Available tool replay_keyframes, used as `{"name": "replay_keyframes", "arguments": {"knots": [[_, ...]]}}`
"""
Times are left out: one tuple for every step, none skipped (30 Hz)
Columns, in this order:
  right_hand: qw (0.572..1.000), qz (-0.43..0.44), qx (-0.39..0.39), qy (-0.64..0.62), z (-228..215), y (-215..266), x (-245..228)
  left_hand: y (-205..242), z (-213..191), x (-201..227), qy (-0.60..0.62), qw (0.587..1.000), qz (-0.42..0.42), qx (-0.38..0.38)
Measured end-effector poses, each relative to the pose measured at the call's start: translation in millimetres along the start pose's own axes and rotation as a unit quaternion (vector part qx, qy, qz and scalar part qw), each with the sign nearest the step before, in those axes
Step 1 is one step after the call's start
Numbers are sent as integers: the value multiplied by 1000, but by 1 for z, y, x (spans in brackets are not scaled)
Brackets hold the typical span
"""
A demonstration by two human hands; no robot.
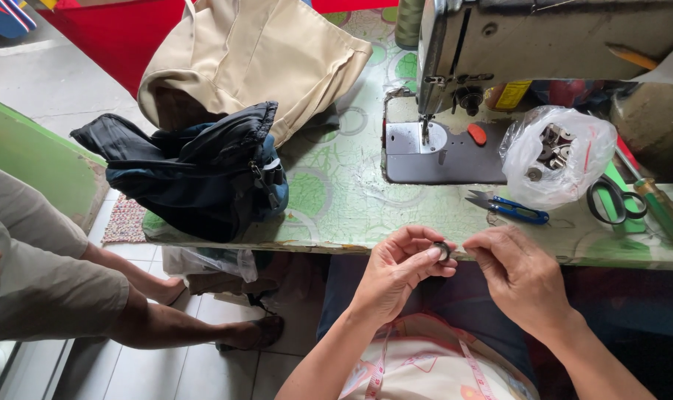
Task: A person is using an industrial sewing machine to attach small components and straps to a blue bag.
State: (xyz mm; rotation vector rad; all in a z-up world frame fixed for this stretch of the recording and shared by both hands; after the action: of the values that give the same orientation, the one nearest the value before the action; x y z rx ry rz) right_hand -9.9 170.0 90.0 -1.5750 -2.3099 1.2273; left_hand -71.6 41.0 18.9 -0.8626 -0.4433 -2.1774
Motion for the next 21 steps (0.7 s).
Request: {"name": "replay_keyframes", "arguments": {"knots": [[1000, 0, 0, 0, 0, 1, 2, 0, 1, 2, 0, 1000, 0, 0], [1000, 19, -5, -6, 0, 2, 8, 0, -2, 4, 3, 1000, -2, 15], [999, 37, -9, -13, 1, 3, 14, 1, -4, 5, 6, 1000, -3, 30], [999, 36, -9, -13, -1, 3, 15, 1, -5, 6, 6, 1000, -3, 30], [997, 66, -22, -36, 1, 4, 21, 1, -5, 7, 7, 999, -3, 33], [993, 95, -35, -59, 3, 6, 28, 2, -6, 8, 8, 999, -4, 36], [993, 95, -35, -58, 3, 6, 27, 3, -8, 7, 8, 999, -4, 35], [960, 184, -28, -208, 9, 11, 40, 2, -9, 4, 14, 999, -11, 28], [897, 268, -22, -351, 18, 18, 50, 1, -9, 2, 19, 999, -18, 20], [898, 267, -21, -350, 18, 19, 55, 3, -8, 2, 19, 999, -18, 19], [806, 277, -6, -522, 27, 21, 56, 4, -3, 1, 13, 1000, -24, -3], [684, 278, 8, -674, 34, 21, 55, 5, 2, 0, 7, 999, -29, -26], [685, 276, 8, -674, 35, 15, 54, 4, 4, 1, 7, 999, -28, -28], [660, 271, -9, -700, 38, 11, 47, 5, 7, -1, 1, 999, -38, -36], [634, 265, -26, -726, 42, 7, 41, 6, 9, -4, -4, 998, -47, -44], [633, 268, -25, -726, 46, 7, 45, 5, 7, -6, -2, 998, -50, -42], [649, 260, -37, -714, 49, 6, 47, 4, 2, -13, 12, 996, -78, -26], [665, 252, -49, -701, 52, 5, 50, 3, -2, -20, 27, 994, -106, -11], [664, 254, -49, -701, 53, 2, 48, 4, -3, -22, 29, 994, -108, -10], [700, 264, -58, -661, 54, -1, 49, 4, 3, -22, 25, 993, -102, -46], [733, 272, -68, -620, 56, -5, 50, 4, 9, -22, 20, 992, -97, -81]]}}
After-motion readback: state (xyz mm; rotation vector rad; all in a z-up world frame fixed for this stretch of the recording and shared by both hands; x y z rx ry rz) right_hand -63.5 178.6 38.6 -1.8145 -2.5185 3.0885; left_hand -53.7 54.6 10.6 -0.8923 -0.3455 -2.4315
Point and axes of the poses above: each hand's wrist, its own y-axis away from the middle knuckle, its own z-axis out of the palm, x = y × z, the point moved 9 cm from there along -y, towards the middle knuckle, and after that the axes turned 4 degrees about -z, right-handed, at the moved point
